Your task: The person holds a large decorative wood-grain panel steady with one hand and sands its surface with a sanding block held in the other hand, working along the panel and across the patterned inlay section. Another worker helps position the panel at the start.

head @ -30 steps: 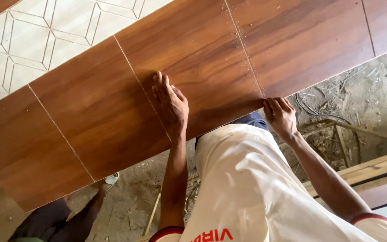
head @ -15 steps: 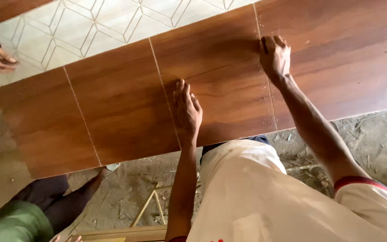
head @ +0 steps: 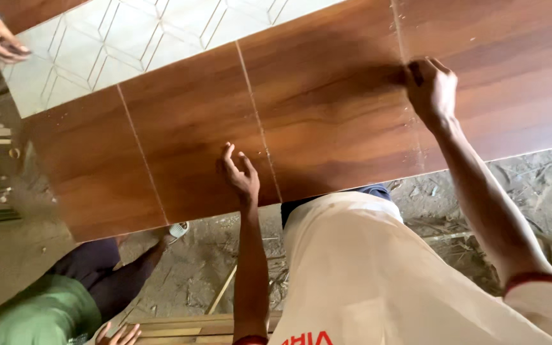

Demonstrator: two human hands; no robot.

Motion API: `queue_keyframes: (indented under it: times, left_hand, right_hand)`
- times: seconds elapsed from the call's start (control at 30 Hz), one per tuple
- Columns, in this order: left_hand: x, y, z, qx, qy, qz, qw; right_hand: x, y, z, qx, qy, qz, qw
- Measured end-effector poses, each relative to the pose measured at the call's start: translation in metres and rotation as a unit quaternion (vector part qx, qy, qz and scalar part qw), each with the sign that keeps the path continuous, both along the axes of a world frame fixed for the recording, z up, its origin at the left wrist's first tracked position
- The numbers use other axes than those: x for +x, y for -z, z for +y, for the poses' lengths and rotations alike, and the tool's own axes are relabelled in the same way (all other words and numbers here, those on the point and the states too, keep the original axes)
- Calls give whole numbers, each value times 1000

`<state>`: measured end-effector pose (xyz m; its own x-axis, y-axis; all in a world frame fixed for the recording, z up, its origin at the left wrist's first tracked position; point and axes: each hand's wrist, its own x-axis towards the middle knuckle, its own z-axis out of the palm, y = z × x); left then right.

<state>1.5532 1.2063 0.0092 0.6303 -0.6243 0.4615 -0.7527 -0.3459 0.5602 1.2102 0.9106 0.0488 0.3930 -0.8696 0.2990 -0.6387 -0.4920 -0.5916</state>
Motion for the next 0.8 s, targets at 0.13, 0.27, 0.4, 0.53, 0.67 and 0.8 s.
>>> queue_keyframes:
  times: [0.13,0.27,0.4,0.53,0.67,0.8]
  left_hand:
    - [84,18,40,-16,-25,68,997]
    - [143,17,72,-13,-21,72,997]
    - [162,3,84,59,-2,-23,998]
    - [161,-7,86,57,21,-16,998]
    - [160,-9,84,56,27,16,998]
    - [160,-8,85,86,13,-10,996]
  right_hand:
    - [-67,-13,111,62,22,128,990]
    - [-55,-16,201,161,91,134,974]
    - [45,-5,276,210,53,9,976]
    - [129,-11,325,277,59,-32,959]
    - [164,-22,345,195,21,-41,980]
    - [172,-20,349,169,35,-45,984]
